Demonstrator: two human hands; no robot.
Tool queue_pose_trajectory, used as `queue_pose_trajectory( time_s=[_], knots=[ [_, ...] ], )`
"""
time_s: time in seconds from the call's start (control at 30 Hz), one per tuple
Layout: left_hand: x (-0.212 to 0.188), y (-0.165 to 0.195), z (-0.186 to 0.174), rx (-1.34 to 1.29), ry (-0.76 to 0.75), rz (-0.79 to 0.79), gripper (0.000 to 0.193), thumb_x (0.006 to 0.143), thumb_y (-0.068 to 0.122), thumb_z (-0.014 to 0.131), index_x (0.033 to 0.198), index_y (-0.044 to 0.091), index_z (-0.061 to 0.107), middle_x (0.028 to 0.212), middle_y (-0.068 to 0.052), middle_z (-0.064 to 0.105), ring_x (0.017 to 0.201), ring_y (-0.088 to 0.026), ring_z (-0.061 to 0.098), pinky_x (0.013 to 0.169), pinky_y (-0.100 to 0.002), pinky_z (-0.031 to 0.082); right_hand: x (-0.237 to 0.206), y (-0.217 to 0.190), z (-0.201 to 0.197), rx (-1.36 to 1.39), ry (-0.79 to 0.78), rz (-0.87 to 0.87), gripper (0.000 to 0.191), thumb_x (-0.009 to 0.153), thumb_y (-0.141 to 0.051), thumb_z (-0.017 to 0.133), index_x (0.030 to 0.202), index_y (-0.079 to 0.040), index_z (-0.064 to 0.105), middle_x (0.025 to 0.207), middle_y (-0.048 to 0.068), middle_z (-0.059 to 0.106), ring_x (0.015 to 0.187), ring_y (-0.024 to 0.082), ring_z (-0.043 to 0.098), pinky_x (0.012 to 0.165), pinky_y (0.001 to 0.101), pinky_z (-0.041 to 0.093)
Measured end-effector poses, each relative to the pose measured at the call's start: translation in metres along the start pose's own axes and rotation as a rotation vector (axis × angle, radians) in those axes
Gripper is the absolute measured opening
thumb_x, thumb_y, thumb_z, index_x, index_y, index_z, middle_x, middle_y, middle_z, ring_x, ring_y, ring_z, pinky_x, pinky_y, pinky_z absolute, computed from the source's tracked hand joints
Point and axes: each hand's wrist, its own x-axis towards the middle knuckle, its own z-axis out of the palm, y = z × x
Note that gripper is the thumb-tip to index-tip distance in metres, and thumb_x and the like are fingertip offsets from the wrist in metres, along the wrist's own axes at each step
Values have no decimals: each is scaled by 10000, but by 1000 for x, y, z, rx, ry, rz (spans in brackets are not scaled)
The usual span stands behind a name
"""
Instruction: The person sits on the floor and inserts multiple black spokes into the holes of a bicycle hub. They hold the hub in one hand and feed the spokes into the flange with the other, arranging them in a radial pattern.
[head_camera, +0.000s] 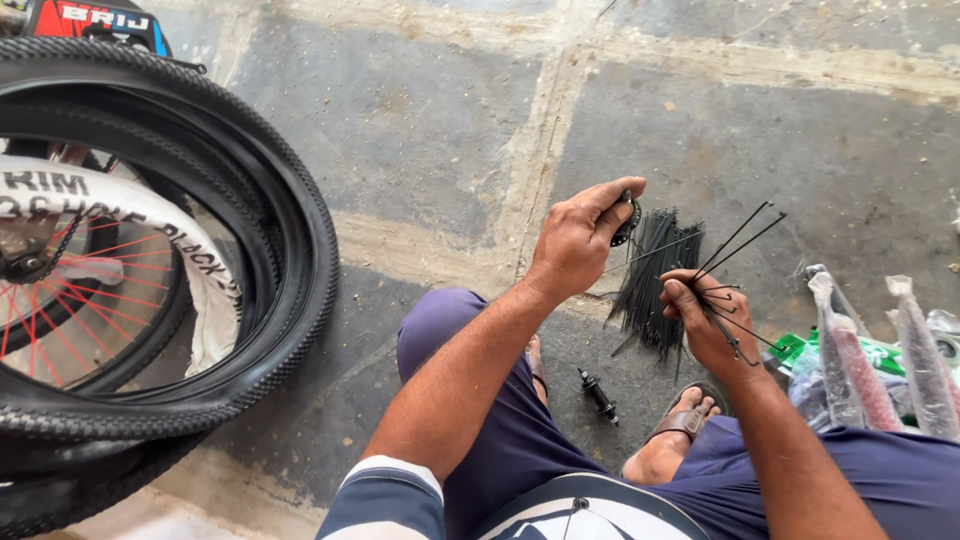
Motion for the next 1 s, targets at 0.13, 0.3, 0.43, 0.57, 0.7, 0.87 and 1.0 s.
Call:
queue_pose_trajectory(
  time_s=[0.13, 0.3, 0.43, 0.57, 0.7, 0.87, 1.0],
  knots=[
    [3, -4, 2, -8, -9, 21, 307, 1056, 184, 582, 1337, 101, 672, 1260, -92, 746, 1150, -183, 725, 963, -319, 605, 1, 21, 5, 11, -7, 62, 221, 1061, -204, 608, 1082, -12, 715, 874, 60, 731, 751, 115, 685, 689, 256, 565],
    [6, -7, 5, -39, -51, -10, 306, 1064, 175, 564, 1344, 108, 669, 1285, -86, 736, 1176, -183, 713, 994, -320, 599, -1, 28, 1, 151, 23, 55, 309, 1100, -253, 550, 1031, 4, 707, 938, 69, 745, 817, 142, 731, 727, 274, 597],
    [7, -8, 6, -48, -82, -26, 310, 1072, 183, 549, 1353, 117, 663, 1297, -80, 728, 1192, -182, 704, 1002, -322, 602, -2, 26, -5, 192, 40, 32, 290, 1093, -233, 563, 1071, 17, 708, 985, 88, 742, 868, 163, 726, 770, 290, 609],
    [7, -11, 5, -63, -104, -27, 314, 1080, 179, 538, 1364, 115, 656, 1310, -85, 722, 1216, -183, 691, 1018, -328, 593, -1, 23, -10, 210, 40, 43, 252, 1080, -199, 568, 1109, 19, 693, 1028, 95, 736, 913, 164, 726, 813, 295, 614],
    [7, -14, 3, -73, -111, -32, 313, 1080, 175, 543, 1367, 111, 651, 1310, -91, 719, 1214, -184, 689, 1017, -331, 593, -2, 17, -13, 188, 30, 20, 235, 1078, -160, 569, 1149, 21, 700, 1053, 102, 743, 964, 164, 734, 862, 294, 612],
    [7, -15, 0, -65, -98, -40, 313, 1080, 173, 538, 1367, 116, 650, 1312, -85, 716, 1205, -176, 690, 1013, -328, 597, -7, 12, -18, 49, 92, 12, 223, 1058, -146, 608, 1159, 17, 721, 1020, 121, 758, 901, 181, 741, 787, 306, 616],
    [8, -16, -1, -39, -82, -26, 310, 1075, 171, 548, 1359, 119, 662, 1291, -77, 732, 1182, -172, 703, 1003, -328, 599, -7, 10, -21, 62, 154, 58, 225, 1078, -187, 602, 1106, 17, 692, 977, 126, 754, 841, 190, 740, 731, 319, 626]
  ],
)
